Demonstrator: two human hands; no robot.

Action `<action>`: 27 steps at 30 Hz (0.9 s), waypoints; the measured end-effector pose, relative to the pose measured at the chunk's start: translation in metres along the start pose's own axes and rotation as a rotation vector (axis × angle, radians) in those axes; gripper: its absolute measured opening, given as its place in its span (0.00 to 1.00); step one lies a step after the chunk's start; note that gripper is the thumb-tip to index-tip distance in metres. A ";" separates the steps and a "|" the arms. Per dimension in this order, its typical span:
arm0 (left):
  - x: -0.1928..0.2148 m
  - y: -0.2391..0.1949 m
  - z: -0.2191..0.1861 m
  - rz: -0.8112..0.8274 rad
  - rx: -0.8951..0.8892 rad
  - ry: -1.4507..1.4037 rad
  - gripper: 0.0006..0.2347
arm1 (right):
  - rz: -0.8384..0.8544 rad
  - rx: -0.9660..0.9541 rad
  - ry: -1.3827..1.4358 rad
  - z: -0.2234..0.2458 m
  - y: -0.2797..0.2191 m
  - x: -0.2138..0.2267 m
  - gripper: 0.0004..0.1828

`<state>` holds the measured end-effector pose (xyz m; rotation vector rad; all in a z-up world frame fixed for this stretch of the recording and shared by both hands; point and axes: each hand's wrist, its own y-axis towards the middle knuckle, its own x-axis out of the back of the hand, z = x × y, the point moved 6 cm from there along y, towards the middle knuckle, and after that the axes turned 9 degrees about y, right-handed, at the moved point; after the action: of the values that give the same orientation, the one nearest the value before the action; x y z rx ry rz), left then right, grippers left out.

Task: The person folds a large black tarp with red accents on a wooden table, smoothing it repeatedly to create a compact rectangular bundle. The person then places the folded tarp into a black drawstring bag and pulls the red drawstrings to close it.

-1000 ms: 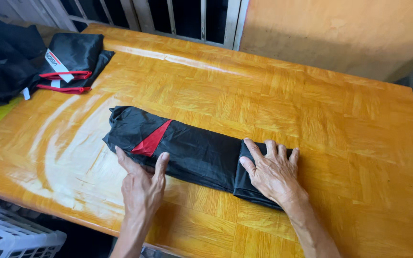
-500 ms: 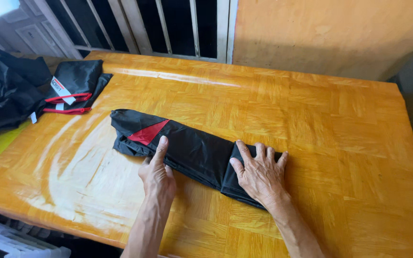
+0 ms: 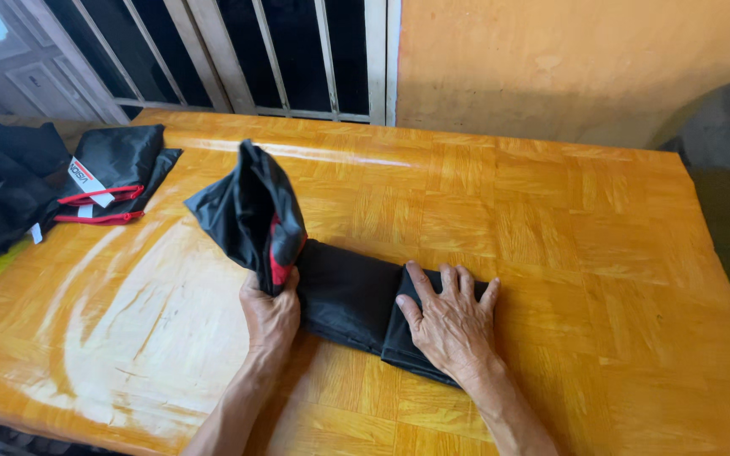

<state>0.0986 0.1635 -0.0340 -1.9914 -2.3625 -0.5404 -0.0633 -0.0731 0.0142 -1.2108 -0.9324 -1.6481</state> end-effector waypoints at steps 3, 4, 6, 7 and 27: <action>-0.009 0.008 0.063 0.124 -0.253 0.154 0.08 | -0.002 -0.007 0.003 0.001 0.001 0.001 0.32; 0.001 0.003 0.034 0.128 -0.253 0.150 0.08 | -0.002 -0.012 0.000 -0.002 0.002 -0.005 0.32; 0.009 -0.016 -0.042 0.346 -0.594 0.186 0.13 | -0.233 0.081 -0.103 0.001 0.003 -0.002 0.31; 0.012 -0.011 -0.046 0.346 -0.599 0.182 0.13 | -0.239 0.078 -0.106 0.000 0.006 0.001 0.31; -0.019 0.008 -0.081 1.084 -0.358 0.558 0.29 | -0.211 0.227 -0.153 -0.001 0.010 -0.006 0.31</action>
<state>0.0930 0.1254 0.0398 -2.3968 -0.7215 -1.2121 -0.0537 -0.0762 0.0089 -1.1239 -1.3443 -1.5754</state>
